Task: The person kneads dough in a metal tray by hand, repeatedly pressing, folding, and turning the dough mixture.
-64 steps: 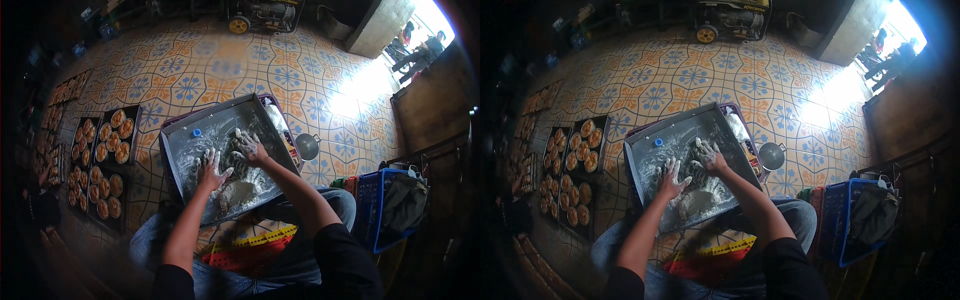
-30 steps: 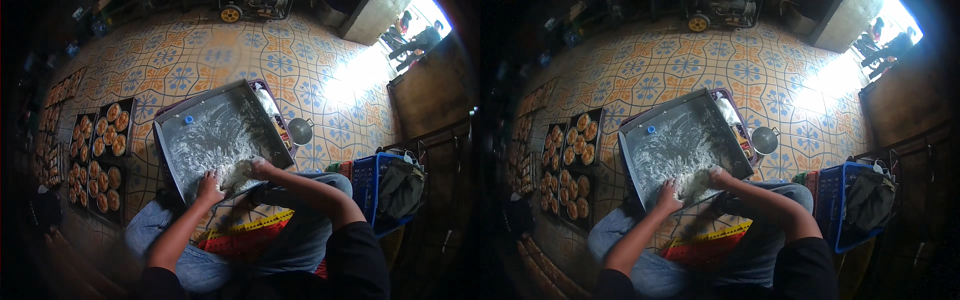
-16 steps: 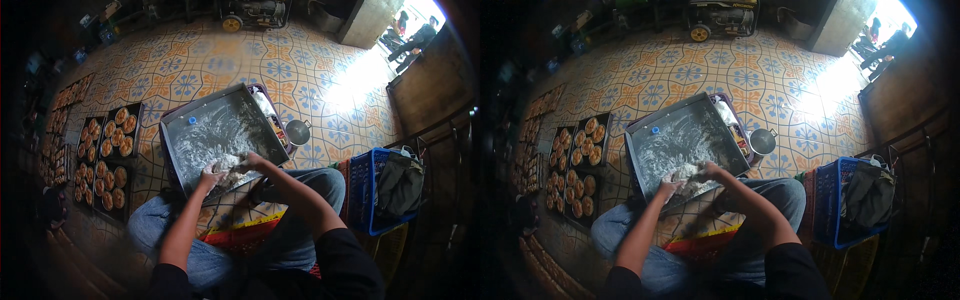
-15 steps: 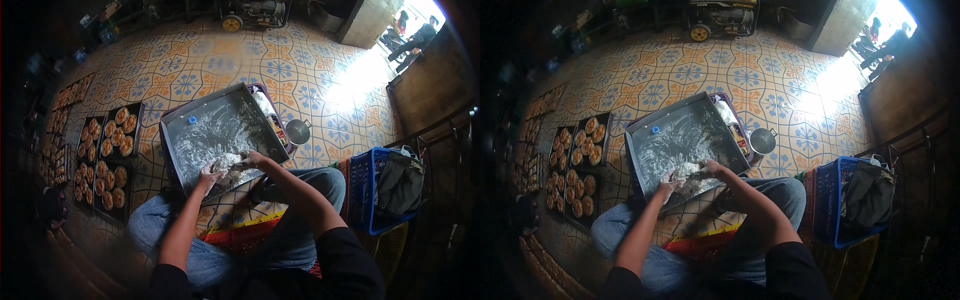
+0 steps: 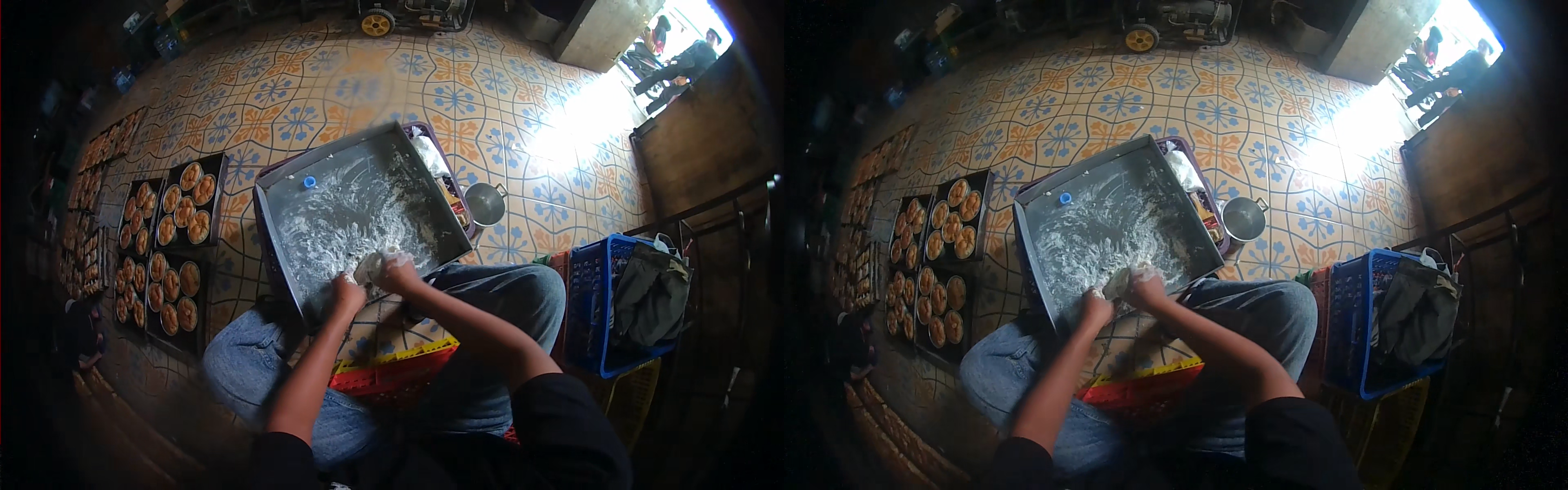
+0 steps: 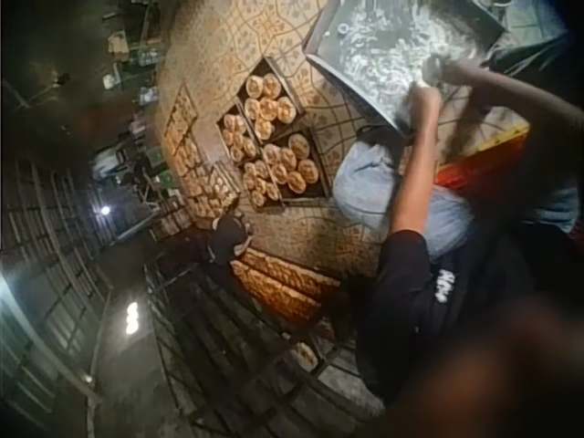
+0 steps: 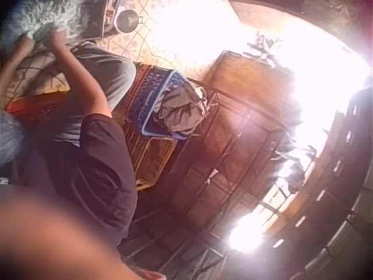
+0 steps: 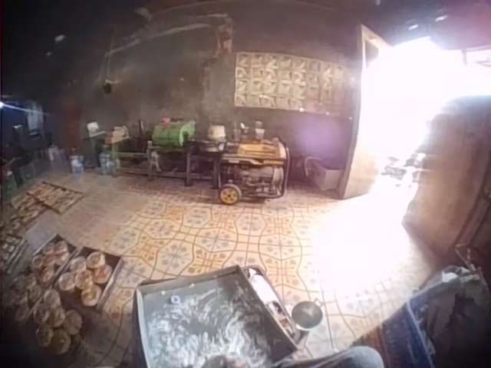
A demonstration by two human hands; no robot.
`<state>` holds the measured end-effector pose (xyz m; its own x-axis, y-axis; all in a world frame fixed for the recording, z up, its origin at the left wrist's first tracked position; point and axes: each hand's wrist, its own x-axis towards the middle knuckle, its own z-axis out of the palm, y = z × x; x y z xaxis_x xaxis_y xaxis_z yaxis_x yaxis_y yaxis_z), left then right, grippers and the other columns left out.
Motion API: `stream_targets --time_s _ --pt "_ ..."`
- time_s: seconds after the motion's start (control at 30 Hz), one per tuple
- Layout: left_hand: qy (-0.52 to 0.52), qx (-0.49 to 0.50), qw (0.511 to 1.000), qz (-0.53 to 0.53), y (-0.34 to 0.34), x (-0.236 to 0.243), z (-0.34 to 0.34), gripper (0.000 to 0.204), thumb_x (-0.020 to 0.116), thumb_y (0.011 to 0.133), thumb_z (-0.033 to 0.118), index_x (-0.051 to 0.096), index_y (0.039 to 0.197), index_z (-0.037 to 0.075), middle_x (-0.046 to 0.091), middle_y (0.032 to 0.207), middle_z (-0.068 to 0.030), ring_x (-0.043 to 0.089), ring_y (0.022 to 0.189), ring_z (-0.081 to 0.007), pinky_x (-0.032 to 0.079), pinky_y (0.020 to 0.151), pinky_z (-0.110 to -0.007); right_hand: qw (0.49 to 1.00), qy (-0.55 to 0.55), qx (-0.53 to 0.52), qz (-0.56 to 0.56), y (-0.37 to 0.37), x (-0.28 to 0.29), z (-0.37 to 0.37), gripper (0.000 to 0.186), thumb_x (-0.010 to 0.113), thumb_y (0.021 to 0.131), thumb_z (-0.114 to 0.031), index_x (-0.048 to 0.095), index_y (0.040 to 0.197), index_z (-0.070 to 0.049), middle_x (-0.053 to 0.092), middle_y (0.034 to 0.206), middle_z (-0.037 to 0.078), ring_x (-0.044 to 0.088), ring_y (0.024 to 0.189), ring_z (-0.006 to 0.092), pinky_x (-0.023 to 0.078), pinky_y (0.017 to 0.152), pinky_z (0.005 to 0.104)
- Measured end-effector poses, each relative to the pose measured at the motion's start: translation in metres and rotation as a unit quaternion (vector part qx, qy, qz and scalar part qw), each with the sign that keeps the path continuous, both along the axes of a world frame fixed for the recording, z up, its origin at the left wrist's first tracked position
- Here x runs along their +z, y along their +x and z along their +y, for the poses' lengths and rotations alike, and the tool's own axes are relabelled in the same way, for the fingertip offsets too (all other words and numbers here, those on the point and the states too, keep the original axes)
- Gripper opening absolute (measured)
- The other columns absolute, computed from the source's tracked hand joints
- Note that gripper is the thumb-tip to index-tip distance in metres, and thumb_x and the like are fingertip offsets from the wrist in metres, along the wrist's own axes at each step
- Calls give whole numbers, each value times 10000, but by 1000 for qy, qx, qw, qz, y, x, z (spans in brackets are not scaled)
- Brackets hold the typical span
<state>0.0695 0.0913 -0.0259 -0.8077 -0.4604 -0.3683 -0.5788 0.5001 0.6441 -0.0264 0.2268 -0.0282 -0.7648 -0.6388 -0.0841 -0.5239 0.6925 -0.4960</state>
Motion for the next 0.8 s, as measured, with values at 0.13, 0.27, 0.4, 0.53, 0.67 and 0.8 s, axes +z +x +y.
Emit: stream_targets --time_s 0.13,0.27,0.4,0.53,0.67,0.8 --pt "29 55 998 -3 6 -22 1 518 651 740 47 609 1252 -23 684 1121 -249 668 1066 -326 511 895 -391 996 -69 -36 -52 13 -10 -15 341 728 693 -266 644 926 -32 669 789 209 673 774 393 530 680 491" --pt "173 109 978 47 12 -33 -1 491 629 790 -6 597 1280 -21 676 1200 -185 644 1100 -247 490 927 -334 991 -110 -49 -67 -5 -42 -13 276 758 708 -246 668 867 -39 680 772 178 684 726 341 537 648 449" --pt "282 85 950 101 9 -19 -19 447 667 864 16 588 1303 -4 658 1251 -113 608 1121 -163 465 946 -290 867 -249 -140 -408 -44 -43 5 382 866 688 -182 714 1016 -57 711 866 31 638 750 106 540 675 289" --pt "199 74 971 113 3 30 -42 393 745 832 110 651 1198 2 723 1110 -71 670 963 -156 506 872 -298 921 -255 -114 -271 -60 2 12 412 854 679 -306 722 1005 -92 733 874 87 697 781 209 553 735 352" --pt "263 157 940 149 12 30 -79 397 762 833 194 668 1163 -4 733 1037 -90 683 907 -167 521 812 -309 983 -179 -34 -12 -52 51 1 516 871 626 -326 684 1056 -111 714 953 122 682 882 310 539 818 410" --pt "225 184 948 127 -1 20 -84 462 768 840 214 628 1210 -25 722 1065 -105 675 941 -166 515 819 -308 981 -37 68 -175 -56 5 2 626 836 667 -350 619 1237 -210 689 995 149 667 921 334 529 836 437"
